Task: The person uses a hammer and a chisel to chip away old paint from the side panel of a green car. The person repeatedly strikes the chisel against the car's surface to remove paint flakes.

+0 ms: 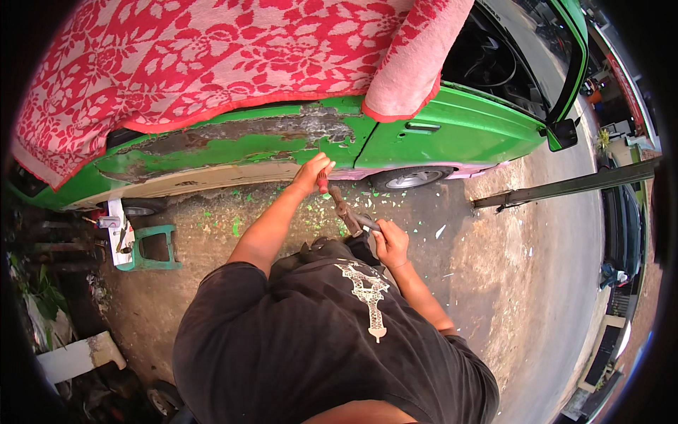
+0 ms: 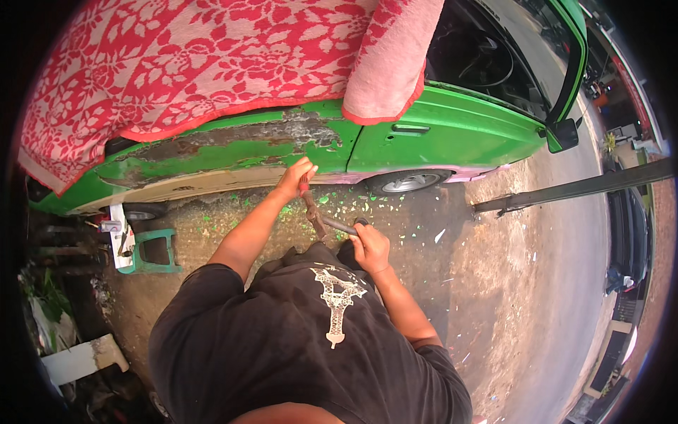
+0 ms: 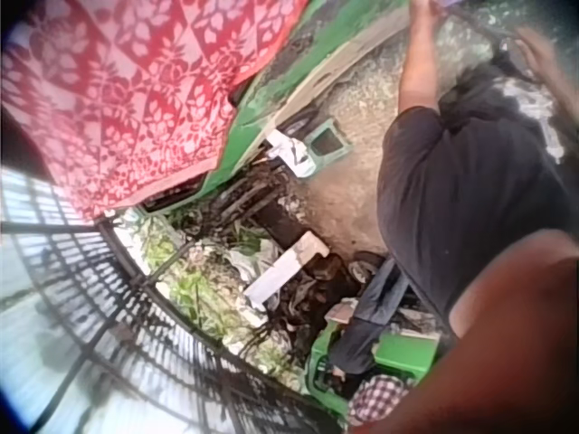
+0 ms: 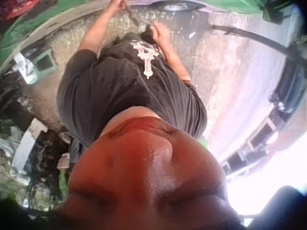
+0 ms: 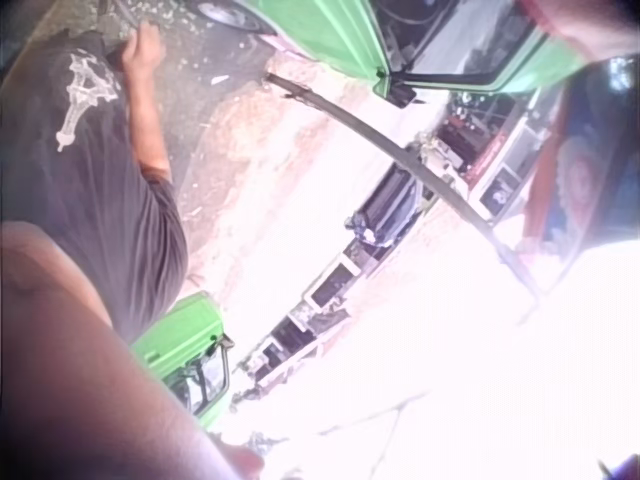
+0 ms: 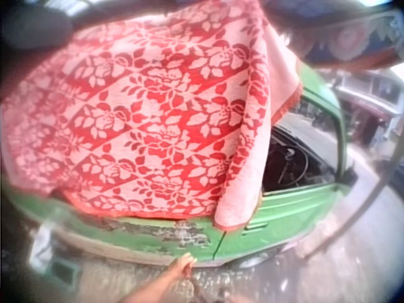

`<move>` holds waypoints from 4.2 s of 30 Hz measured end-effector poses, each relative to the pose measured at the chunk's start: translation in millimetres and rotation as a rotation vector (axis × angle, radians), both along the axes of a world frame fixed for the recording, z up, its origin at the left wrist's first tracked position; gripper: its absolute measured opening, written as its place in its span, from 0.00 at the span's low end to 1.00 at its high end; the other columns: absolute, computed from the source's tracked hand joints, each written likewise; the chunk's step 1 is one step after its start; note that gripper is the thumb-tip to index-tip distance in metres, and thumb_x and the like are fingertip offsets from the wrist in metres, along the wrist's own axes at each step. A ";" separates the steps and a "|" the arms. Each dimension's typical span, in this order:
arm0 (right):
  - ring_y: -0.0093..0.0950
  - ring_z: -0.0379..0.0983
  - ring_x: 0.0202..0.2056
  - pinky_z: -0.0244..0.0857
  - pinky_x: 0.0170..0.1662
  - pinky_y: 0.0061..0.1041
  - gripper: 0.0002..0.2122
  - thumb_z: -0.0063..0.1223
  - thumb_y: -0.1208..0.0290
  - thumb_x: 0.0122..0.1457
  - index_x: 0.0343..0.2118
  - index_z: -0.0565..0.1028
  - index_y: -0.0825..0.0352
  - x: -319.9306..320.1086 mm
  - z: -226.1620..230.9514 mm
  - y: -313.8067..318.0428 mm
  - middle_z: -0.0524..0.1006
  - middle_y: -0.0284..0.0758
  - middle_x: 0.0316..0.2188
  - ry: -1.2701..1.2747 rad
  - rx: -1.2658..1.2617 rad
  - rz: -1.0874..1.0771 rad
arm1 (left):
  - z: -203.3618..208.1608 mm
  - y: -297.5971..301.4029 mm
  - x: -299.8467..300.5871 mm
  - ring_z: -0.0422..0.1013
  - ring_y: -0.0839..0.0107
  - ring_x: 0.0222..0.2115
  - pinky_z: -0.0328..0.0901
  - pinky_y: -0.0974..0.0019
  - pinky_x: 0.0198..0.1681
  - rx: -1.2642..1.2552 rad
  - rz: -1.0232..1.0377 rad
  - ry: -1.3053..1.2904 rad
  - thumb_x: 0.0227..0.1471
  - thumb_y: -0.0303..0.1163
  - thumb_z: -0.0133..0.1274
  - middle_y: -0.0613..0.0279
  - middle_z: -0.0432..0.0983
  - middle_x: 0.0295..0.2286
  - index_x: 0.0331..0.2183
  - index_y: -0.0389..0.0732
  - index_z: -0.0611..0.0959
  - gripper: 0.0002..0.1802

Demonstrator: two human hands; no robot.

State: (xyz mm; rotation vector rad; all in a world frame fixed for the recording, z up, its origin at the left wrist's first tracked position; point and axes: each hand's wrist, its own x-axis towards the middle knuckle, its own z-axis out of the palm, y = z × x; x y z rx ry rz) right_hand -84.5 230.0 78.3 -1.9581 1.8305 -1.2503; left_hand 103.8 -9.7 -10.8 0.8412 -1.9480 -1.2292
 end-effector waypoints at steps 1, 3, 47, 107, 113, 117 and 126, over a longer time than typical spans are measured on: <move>0.39 0.71 0.21 0.63 0.25 0.35 0.09 0.58 0.67 0.56 0.37 0.76 0.64 -0.4 -5.1 -8.6 0.71 0.37 0.20 0.088 0.033 -0.025 | -3.6 -3.2 0.5 0.59 0.62 0.21 0.58 0.61 0.26 -0.125 0.036 -0.029 0.57 0.26 0.53 0.57 0.59 0.22 0.23 0.36 0.68 0.14; 0.39 0.71 0.22 0.63 0.25 0.35 0.08 0.57 0.68 0.57 0.37 0.76 0.64 0.8 -5.4 -15.7 0.71 0.37 0.21 0.124 0.125 -0.118 | -1.9 -7.1 -4.6 0.60 0.60 0.21 0.58 0.60 0.26 -0.371 0.097 -0.082 0.57 0.27 0.53 0.56 0.60 0.22 0.23 0.36 0.69 0.14; 0.32 0.74 0.26 0.66 0.32 0.26 0.09 0.54 0.74 0.60 0.40 0.76 0.72 -6.9 45.3 -23.3 0.77 0.41 0.27 -0.267 0.130 -0.149 | 22.1 0.4 -9.0 0.58 0.63 0.20 0.58 0.65 0.26 -0.269 0.262 0.056 0.58 0.28 0.52 0.56 0.60 0.21 0.24 0.34 0.69 0.13; 0.34 0.76 0.29 0.68 0.35 0.27 0.11 0.58 0.73 0.58 0.41 0.77 0.74 -19.5 22.9 5.3 0.79 0.44 0.31 -0.249 0.234 -0.308 | 33.8 -22.8 3.5 0.64 0.53 0.20 0.58 0.55 0.24 -0.365 0.058 -0.157 0.53 0.30 0.57 0.56 0.62 0.21 0.20 0.37 0.68 0.16; 0.31 0.76 0.28 0.67 0.34 0.26 0.11 0.58 0.71 0.59 0.40 0.77 0.73 -23.3 34.1 5.2 0.79 0.43 0.29 -0.312 0.296 -0.379 | 33.5 -24.6 0.0 0.66 0.54 0.23 0.59 0.54 0.26 -0.349 0.039 -0.219 0.52 0.33 0.57 0.57 0.64 0.21 0.20 0.39 0.71 0.16; 0.28 0.73 0.26 0.66 0.32 0.26 0.11 0.57 0.70 0.59 0.40 0.77 0.73 -38.0 26.9 3.2 0.78 0.42 0.26 -0.328 0.229 -0.364 | 47.7 -26.3 -6.8 0.68 0.60 0.28 0.64 0.58 0.33 -0.534 0.025 -0.397 0.52 0.37 0.57 0.63 0.68 0.20 0.19 0.41 0.73 0.16; 0.24 0.68 0.22 0.62 0.28 0.24 0.12 0.57 0.70 0.59 0.42 0.78 0.72 -75.8 14.1 -14.2 0.75 0.37 0.22 -0.357 0.215 -0.322 | 50.5 -39.3 -32.4 0.68 0.59 0.27 0.63 0.57 0.40 -0.527 -0.193 -0.420 0.52 0.39 0.57 0.61 0.68 0.20 0.16 0.40 0.73 0.19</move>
